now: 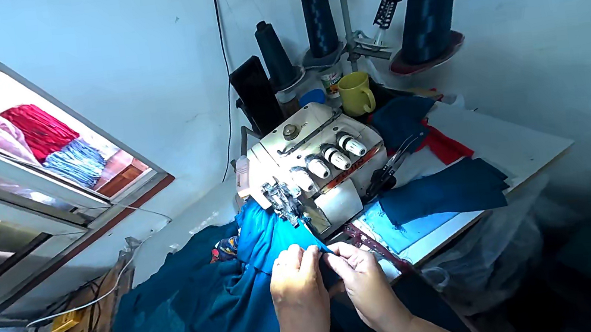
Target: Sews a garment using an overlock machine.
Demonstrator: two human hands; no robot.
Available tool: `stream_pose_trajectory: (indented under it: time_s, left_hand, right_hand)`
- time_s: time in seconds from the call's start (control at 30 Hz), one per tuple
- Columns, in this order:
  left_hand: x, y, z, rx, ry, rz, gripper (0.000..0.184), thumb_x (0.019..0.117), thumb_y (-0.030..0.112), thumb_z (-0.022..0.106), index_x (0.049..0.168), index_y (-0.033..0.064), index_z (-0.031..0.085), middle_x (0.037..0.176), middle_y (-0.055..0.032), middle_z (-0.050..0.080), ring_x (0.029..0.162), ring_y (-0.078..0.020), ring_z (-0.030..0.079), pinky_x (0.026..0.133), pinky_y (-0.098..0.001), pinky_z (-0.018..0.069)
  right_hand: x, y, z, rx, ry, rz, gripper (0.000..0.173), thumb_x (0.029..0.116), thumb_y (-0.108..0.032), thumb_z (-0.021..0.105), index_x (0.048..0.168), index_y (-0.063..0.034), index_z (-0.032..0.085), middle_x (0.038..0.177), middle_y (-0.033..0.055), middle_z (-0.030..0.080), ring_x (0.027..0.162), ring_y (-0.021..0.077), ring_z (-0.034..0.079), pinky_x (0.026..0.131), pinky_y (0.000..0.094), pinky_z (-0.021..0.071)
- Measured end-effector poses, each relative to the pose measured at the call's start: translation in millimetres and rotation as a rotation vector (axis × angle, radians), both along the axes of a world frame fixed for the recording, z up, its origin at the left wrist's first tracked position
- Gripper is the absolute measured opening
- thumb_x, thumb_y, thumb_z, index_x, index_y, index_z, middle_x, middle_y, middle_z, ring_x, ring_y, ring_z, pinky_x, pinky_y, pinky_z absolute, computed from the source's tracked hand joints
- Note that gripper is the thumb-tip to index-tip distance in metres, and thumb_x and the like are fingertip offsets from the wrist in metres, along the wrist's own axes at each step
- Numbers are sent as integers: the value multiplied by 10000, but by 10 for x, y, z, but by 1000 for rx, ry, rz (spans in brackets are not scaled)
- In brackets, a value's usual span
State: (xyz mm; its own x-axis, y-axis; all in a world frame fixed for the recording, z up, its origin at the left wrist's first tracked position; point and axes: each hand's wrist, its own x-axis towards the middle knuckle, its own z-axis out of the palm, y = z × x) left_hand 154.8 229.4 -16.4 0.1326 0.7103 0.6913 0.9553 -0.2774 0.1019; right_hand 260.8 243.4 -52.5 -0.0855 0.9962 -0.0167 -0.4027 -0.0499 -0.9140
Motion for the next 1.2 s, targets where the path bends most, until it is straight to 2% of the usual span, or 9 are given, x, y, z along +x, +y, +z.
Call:
stream_pose_trajectory:
  time_s: [0.1, 0.27, 0.33, 0.47, 0.63, 0.8, 1.0, 1.13, 1.2]
  left_hand:
    - [-25, 103, -29, 44, -6, 52, 162, 915, 86, 641, 886, 95, 801, 778, -72, 659, 750, -211, 666, 685, -328, 562]
    - [-119, 171, -122, 62, -158, 6, 170, 906, 95, 643, 935, 90, 810, 1006, -119, 699, 992, -228, 668, 883, -336, 552]
    - [-122, 167, -163, 78, -147, 5, 187, 912, 98, 626, 946, 84, 809, 1003, -108, 714, 1009, -233, 670, 914, -344, 543]
    - [-78, 97, -213, 74, 47, 96, 268, 961, 111, 556, 1064, 87, 802, 1090, -117, 750, 1057, -326, 676, 956, -490, 483]
    - [-184, 109, -293, 52, 28, 63, 338, 977, 111, 503, 1186, 84, 767, 1268, -91, 719, 1213, -361, 646, 1036, -608, 414]
    - [-296, 109, -258, -4, -33, -14, 385, 979, 134, 456, 1218, 123, 757, 1300, -46, 707, 1274, -310, 616, 1075, -606, 385]
    - [-478, 204, -199, -103, -192, -48, 428, 956, 169, 399, 1214, 161, 740, 1321, 6, 691, 1334, -227, 567, 1103, -595, 361]
    - [-612, 332, -147, -187, -416, -101, 381, 948, 106, 438, 1200, 95, 723, 1298, -47, 681, 1308, -173, 573, 1109, -412, 451]
    - [-661, 382, -120, -214, -499, -141, 361, 959, 68, 464, 1220, 75, 713, 1304, -53, 672, 1307, -156, 563, 1117, -357, 444]
  right_hand:
    - [-116, 91, -27, 30, 1, -8, 181, 1021, -49, 550, 974, 0, 717, 839, 59, 707, 772, 113, 702, 699, 283, 611]
    - [-204, 114, -7, 23, 9, -24, 150, 1003, -55, 587, 941, -5, 714, 767, 30, 677, 667, 66, 642, 617, 227, 551]
    - [-205, 98, -22, 46, -33, -41, 156, 998, -61, 587, 952, -6, 726, 790, 26, 690, 709, 57, 653, 665, 226, 554]
    - [-212, 82, -61, 107, -79, -61, 175, 994, -32, 567, 991, 5, 737, 855, 48, 727, 787, 70, 697, 732, 232, 589]
    - [-185, 30, -121, 122, -53, -34, 159, 947, -7, 604, 1003, 18, 750, 942, 58, 742, 890, 60, 696, 832, 222, 576]
    - [-228, -95, -171, 156, -71, 87, 189, 957, 2, 535, 903, -7, 716, 815, -5, 681, 773, -3, 630, 736, 180, 526]
    - [-312, -189, -68, 178, -60, 89, 214, 966, 9, 542, 1101, 44, 705, 1028, 74, 733, 952, 48, 688, 876, 207, 562]
    - [-324, -312, 46, 161, -76, 204, 310, 970, 1, 539, 1250, 99, 631, 1164, 135, 705, 1034, 56, 672, 936, 216, 538]
    - [-336, -332, 83, 177, -81, 240, 344, 977, 5, 532, 1298, 107, 603, 1207, 154, 696, 1074, 69, 671, 969, 227, 530]
